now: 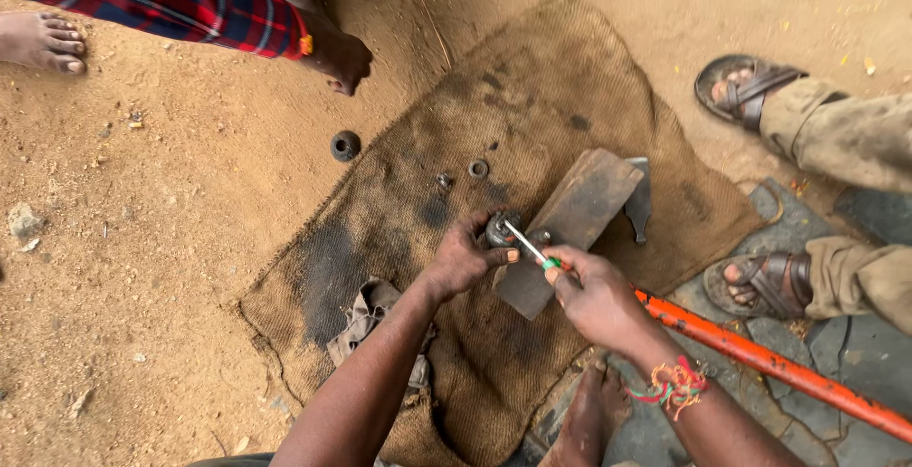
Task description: The person cleans and reassembles a ball joint assembly using a cloth, screwdriver, and wrench while it is held against a metal rod.
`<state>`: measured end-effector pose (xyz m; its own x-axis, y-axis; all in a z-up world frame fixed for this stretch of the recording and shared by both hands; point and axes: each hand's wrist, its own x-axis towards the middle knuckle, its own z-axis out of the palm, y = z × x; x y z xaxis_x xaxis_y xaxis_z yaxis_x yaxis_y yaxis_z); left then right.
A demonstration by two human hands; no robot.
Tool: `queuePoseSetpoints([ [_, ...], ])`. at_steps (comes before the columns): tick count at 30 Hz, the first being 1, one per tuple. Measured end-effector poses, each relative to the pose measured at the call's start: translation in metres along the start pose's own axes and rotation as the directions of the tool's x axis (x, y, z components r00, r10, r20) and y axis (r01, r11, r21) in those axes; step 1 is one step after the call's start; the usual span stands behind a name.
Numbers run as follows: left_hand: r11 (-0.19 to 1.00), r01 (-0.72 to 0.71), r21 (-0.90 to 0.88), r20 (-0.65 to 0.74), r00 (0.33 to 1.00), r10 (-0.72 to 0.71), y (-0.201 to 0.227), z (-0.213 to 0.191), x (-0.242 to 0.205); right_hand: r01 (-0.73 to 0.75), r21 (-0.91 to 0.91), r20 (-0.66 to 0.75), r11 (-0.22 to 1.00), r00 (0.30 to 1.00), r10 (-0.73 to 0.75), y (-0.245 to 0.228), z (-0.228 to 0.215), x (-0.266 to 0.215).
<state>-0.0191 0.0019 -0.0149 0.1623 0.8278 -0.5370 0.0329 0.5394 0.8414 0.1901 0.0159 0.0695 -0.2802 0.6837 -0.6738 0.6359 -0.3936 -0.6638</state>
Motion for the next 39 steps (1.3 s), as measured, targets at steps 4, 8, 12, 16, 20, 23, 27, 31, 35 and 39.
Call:
queuePoseSetpoints([
  [4, 0.993, 0.041, -0.114, 0.02, 0.999, -0.039, -0.009, -0.002, 0.004, -0.016, -0.216, -0.058, 0.976, 0.998, 0.003, -0.023, 0.003, 0.001],
  [8, 0.985, 0.086, -0.152, 0.012, 0.996, -0.085, -0.014, 0.0, 0.006, -0.022, -0.223, -0.104, 0.974, 0.995, -0.001, -0.018, 0.018, 0.016],
  [12, 0.979, 0.05, -0.196, 0.009, 0.999, -0.049, -0.025, 0.001, 0.008, 0.119, 0.03, -0.211, 0.992, 0.971, -0.111, 0.008, 0.041, 0.023],
  [16, 0.984, 0.016, -0.18, 0.017, 1.0, -0.013, -0.045, 0.006, 0.008, 0.048, 0.039, -0.267, 0.998, 0.963, -0.036, 0.034, 0.06, 0.009],
  [20, 0.965, -0.061, -0.255, 0.042, 0.996, 0.074, -0.038, -0.001, 0.01, 0.309, 0.21, -0.373, 0.928, 0.902, -0.216, 0.042, 0.094, 0.004],
  [23, 0.984, -0.011, -0.176, 0.051, 0.998, 0.021, -0.043, 0.001, 0.008, 0.315, 0.077, -0.454, 0.946, 0.856, -0.248, 0.053, 0.107, -0.002],
  [27, 0.956, -0.031, -0.292, 0.073, 0.996, 0.054, -0.03, 0.002, 0.005, 0.223, 0.217, -0.362, 0.951, 0.922, -0.133, 0.033, 0.088, 0.001],
  [31, 0.985, 0.108, -0.138, 0.024, 0.994, -0.106, -0.018, 0.005, 0.002, -0.185, 0.391, -0.11, 0.902, 0.963, 0.246, 0.005, 0.043, 0.011],
  [35, 0.995, 0.064, -0.073, -0.034, 0.997, -0.067, -0.019, 0.008, 0.005, -0.116, 0.271, -0.058, 0.956, 0.989, 0.136, -0.008, 0.035, 0.007],
  [39, 0.978, 0.003, -0.21, -0.118, 0.993, -0.028, -0.036, 0.027, 0.0, -0.195, 0.255, -0.042, 0.947, 0.976, 0.213, -0.014, 0.035, 0.001],
])
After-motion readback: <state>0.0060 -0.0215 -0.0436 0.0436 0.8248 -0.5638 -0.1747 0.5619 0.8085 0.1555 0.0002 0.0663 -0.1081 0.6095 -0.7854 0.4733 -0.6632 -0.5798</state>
